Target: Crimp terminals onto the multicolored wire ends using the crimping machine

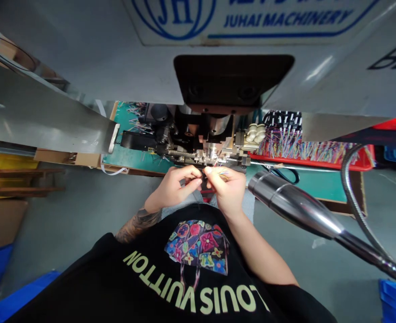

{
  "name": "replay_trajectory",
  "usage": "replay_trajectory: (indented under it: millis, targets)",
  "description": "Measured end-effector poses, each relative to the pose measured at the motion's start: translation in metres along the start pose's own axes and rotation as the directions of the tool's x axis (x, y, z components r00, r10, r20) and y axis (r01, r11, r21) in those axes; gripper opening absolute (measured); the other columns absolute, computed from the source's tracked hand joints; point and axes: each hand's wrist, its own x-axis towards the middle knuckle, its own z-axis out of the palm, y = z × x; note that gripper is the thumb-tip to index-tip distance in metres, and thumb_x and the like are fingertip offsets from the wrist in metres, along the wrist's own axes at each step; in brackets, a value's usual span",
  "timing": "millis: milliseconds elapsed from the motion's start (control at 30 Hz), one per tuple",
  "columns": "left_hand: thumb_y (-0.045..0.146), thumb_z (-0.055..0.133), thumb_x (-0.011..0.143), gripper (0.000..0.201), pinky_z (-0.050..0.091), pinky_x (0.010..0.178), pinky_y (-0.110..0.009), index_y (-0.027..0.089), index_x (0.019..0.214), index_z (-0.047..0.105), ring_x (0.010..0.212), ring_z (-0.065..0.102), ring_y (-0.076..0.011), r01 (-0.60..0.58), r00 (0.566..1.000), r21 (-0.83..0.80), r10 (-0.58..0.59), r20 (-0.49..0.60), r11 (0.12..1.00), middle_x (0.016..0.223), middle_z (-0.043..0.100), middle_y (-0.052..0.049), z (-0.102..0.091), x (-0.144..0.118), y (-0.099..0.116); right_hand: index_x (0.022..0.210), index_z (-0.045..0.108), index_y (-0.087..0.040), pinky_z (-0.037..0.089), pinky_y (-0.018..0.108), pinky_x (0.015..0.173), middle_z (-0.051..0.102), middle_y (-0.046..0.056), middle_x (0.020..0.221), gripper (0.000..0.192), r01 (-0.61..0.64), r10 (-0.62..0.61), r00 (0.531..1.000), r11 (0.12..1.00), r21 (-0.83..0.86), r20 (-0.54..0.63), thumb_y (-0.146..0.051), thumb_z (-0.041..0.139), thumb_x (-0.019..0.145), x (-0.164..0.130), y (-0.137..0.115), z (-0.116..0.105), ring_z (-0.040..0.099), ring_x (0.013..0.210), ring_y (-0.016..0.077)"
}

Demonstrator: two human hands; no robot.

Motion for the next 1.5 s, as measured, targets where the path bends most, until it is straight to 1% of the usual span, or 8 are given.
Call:
replay_trajectory:
  millis: [233, 400, 500, 633, 900, 1067, 1267, 1500]
  targets:
    - [0.046, 0.098, 0.085, 0.034, 0.056, 0.074, -0.033, 0.020, 0.079, 0.078, 0.079, 0.067, -0.0178, 0.115, 0.993, -0.476, -0.094, 0.067, 0.872, 0.085, 0.072, -0.005, -0.008, -0.010, -0.017, 0.111, 0.091, -0.022, 0.041, 0.027, 0.050, 0.072, 0.002, 0.068, 0.038, -0.006, -0.019, 0.968, 0.995, 0.098, 0.250, -0.052, 0.087, 0.089, -0.002, 0.006, -0.032, 0.054, 0.053, 0.0129]
    - [0.047, 0.110, 0.072, 0.040, 0.055, 0.071, -0.029, 0.023, 0.080, 0.079, 0.075, 0.064, -0.0141, 0.060, 0.980, -0.671, -0.172, -0.102, 0.739, 0.078, 0.067, 0.001, -0.003, -0.012, -0.022, 0.128, 0.088, -0.027, 0.043, 0.023, 0.051, 0.084, 0.006, 0.106, 0.049, 0.045, 0.002, 0.813, 0.997, -0.066, 0.582, -0.031, 0.098, 0.080, -0.006, -0.002, -0.034, 0.053, 0.063, 0.0111]
    - [0.048, 0.110, 0.073, 0.044, 0.052, 0.067, -0.027, 0.020, 0.076, 0.077, 0.071, 0.059, -0.0114, 0.070, 0.970, -0.666, -0.205, -0.127, 0.743, 0.077, 0.064, 0.001, 0.002, -0.007, -0.016, 0.129, 0.088, -0.027, 0.041, 0.024, 0.051, 0.081, 0.004, 0.096, 0.057, 0.116, -0.040, 0.844, 0.987, -0.108, 0.536, -0.035, 0.106, 0.075, -0.015, -0.004, -0.023, 0.050, 0.062, 0.0118]
    - [0.051, 0.110, 0.069, 0.052, 0.051, 0.065, -0.026, 0.017, 0.073, 0.071, 0.069, 0.055, -0.0103, 0.122, 0.949, -0.658, -0.282, -0.143, 0.743, 0.077, 0.059, 0.002, 0.008, -0.003, -0.011, 0.099, 0.089, -0.024, 0.041, 0.028, 0.055, 0.065, -0.002, 0.066, 0.027, 0.182, -0.119, 0.926, 0.972, -0.148, 0.360, -0.042, 0.102, 0.083, -0.023, -0.005, -0.010, 0.044, 0.056, 0.0116]
    - [0.052, 0.105, 0.077, 0.050, 0.047, 0.061, -0.024, 0.018, 0.083, 0.068, 0.065, 0.051, -0.0086, 0.134, 0.950, -0.636, -0.281, -0.135, 0.760, 0.078, 0.062, 0.002, 0.009, -0.007, -0.008, 0.083, 0.086, -0.023, 0.054, 0.030, 0.061, 0.078, 0.005, 0.077, 0.029, 0.053, -0.048, 0.967, 0.999, -0.013, 0.248, -0.050, 0.097, 0.088, -0.020, 0.000, -0.012, 0.065, 0.067, 0.0175]
    - [0.052, 0.100, 0.084, 0.047, 0.046, 0.059, -0.024, 0.019, 0.087, 0.067, 0.066, 0.055, -0.0097, 0.064, 0.951, -0.631, -0.240, -0.197, 0.773, 0.079, 0.063, 0.002, 0.004, -0.009, -0.007, 0.081, 0.086, -0.023, 0.050, 0.030, 0.060, 0.078, 0.006, 0.078, 0.026, 0.065, -0.029, 0.937, 0.994, -0.091, 0.348, -0.046, 0.096, 0.090, -0.015, -0.001, -0.024, 0.064, 0.066, 0.0174]
    - [0.047, 0.100, 0.089, 0.042, 0.053, 0.069, -0.025, 0.018, 0.089, 0.069, 0.073, 0.058, -0.0109, 0.048, 0.962, -0.571, -0.193, -0.196, 0.820, 0.084, 0.065, 0.000, 0.006, -0.009, -0.012, 0.107, 0.093, -0.029, 0.064, 0.041, 0.088, 0.090, 0.006, 0.105, 0.014, 0.367, -0.276, 0.882, 0.910, -0.192, 0.381, -0.033, 0.094, 0.095, -0.011, -0.017, -0.024, 0.082, 0.093, 0.0245]
    - [0.053, 0.096, 0.092, 0.044, 0.057, 0.073, -0.025, 0.018, 0.095, 0.069, 0.081, 0.066, -0.0140, 0.053, 0.965, -0.492, -0.172, -0.200, 0.869, 0.091, 0.071, -0.003, 0.013, -0.013, -0.015, 0.096, 0.090, -0.025, 0.058, 0.032, 0.063, 0.084, 0.002, 0.082, 0.002, 0.472, -0.338, 0.830, 0.850, -0.236, 0.444, -0.025, 0.091, 0.098, -0.013, -0.012, -0.019, 0.071, 0.066, 0.0167]
